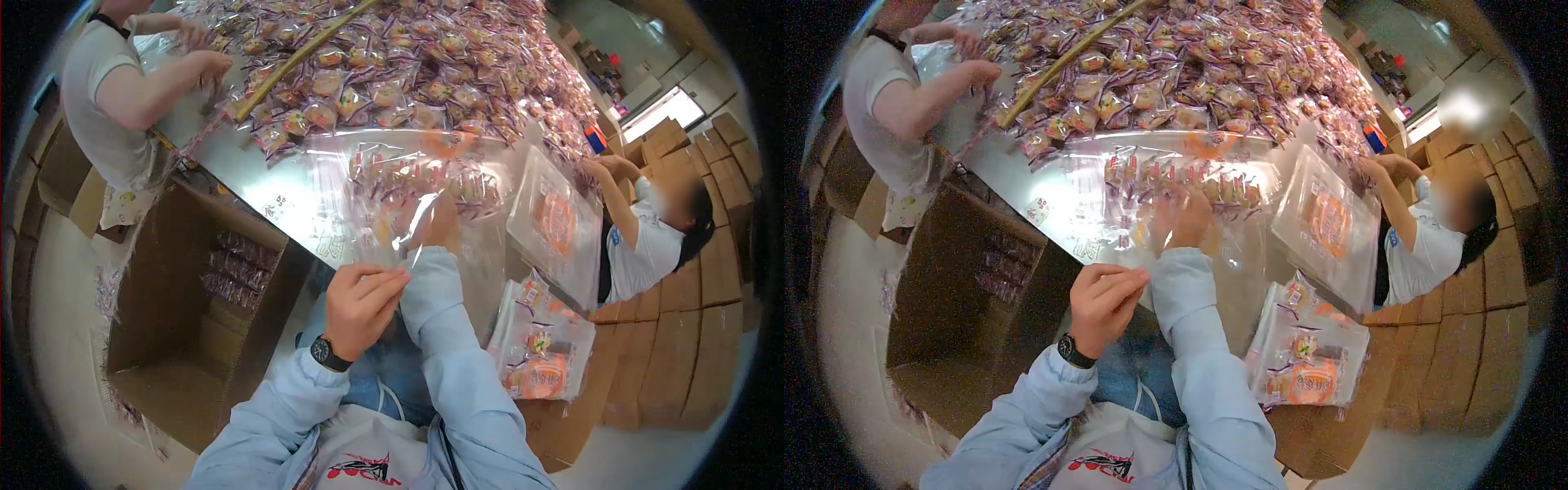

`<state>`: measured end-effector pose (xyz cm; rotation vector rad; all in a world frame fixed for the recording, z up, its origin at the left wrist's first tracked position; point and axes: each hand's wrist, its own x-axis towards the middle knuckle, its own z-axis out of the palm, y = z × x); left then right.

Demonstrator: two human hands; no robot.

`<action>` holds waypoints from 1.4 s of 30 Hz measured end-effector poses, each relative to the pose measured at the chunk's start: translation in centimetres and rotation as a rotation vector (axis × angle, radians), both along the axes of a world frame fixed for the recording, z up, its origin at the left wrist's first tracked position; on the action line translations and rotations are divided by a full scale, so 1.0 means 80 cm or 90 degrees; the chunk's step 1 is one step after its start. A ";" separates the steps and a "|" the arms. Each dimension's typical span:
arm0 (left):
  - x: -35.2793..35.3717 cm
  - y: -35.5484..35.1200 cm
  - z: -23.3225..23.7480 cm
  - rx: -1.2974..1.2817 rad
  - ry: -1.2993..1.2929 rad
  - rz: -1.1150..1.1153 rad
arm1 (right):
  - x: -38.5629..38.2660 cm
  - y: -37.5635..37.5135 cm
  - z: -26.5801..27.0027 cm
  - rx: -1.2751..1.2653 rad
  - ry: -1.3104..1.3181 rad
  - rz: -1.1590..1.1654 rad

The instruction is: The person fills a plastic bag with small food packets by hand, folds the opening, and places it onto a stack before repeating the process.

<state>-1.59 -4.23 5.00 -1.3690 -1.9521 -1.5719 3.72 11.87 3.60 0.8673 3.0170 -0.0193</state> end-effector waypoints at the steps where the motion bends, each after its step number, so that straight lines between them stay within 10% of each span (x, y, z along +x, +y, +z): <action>1: -0.001 -0.002 -0.002 0.006 0.000 -0.002 | -0.016 0.015 -0.024 0.040 0.129 0.000; 5: 0.000 -0.002 -0.002 0.015 -0.002 -0.003 | -0.073 0.071 -0.110 0.199 0.651 -0.030; 25: -0.005 0.003 0.017 -0.044 0.005 -0.035 | -0.069 0.070 -0.096 0.095 0.292 -0.014; 42: -0.019 -0.053 -0.014 -0.057 -0.154 0.044 | -0.063 0.042 -0.081 -0.113 0.330 0.004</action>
